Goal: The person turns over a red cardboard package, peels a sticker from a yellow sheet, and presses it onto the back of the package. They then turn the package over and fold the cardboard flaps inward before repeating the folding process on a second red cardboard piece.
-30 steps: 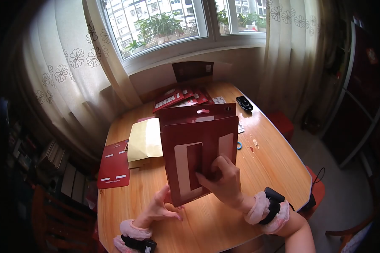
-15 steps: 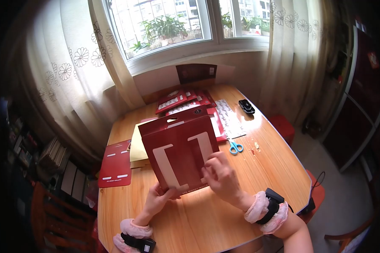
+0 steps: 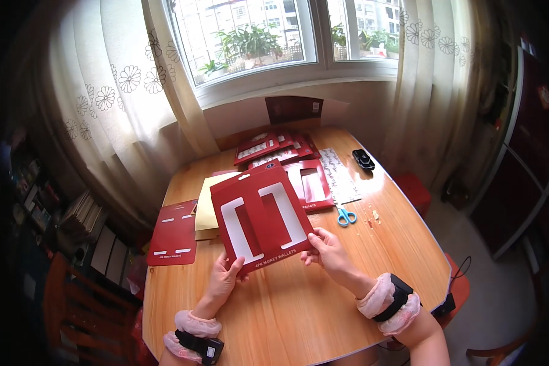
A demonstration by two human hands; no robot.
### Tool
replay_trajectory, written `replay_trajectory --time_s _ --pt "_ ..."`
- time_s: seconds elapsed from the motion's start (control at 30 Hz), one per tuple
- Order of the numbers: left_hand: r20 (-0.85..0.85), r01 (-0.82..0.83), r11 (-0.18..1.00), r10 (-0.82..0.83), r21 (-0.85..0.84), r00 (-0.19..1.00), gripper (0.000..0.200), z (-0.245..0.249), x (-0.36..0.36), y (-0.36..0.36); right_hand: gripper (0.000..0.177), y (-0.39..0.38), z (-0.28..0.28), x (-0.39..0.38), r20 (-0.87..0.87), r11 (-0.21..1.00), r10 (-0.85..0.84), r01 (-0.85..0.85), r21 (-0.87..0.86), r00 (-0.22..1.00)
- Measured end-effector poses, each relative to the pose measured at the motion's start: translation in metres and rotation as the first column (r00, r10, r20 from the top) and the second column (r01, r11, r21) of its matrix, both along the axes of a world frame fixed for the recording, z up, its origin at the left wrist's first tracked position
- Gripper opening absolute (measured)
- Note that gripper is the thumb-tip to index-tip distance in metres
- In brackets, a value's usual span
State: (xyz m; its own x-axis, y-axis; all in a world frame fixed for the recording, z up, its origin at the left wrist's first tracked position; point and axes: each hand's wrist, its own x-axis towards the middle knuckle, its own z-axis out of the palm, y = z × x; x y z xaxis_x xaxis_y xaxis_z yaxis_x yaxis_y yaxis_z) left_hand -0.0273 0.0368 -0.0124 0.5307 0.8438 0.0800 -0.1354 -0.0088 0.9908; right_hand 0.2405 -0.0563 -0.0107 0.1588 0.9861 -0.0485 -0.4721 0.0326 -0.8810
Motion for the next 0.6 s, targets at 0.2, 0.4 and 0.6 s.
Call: replay_trajectory --time_s 0.2,0.4,0.6 --pt "0.067 -0.056 0.993 0.063 -0.108 0.996 0.035 -0.007 -0.003 0.010 0.023 0.002 0.004 0.013 -0.080 0.952 -0.293 0.299 0.067 0.953" --pt "0.068 -0.062 0.988 0.073 -0.143 0.995 0.029 -0.006 -0.004 0.010 0.028 0.006 0.002 0.049 -0.043 0.893 -0.436 0.438 0.102 0.899" --pt "0.075 -0.063 0.987 0.075 -0.147 0.994 0.024 -0.011 -0.005 0.011 0.031 0.016 -0.004 0.061 0.020 0.902 -0.418 0.413 0.127 0.908"
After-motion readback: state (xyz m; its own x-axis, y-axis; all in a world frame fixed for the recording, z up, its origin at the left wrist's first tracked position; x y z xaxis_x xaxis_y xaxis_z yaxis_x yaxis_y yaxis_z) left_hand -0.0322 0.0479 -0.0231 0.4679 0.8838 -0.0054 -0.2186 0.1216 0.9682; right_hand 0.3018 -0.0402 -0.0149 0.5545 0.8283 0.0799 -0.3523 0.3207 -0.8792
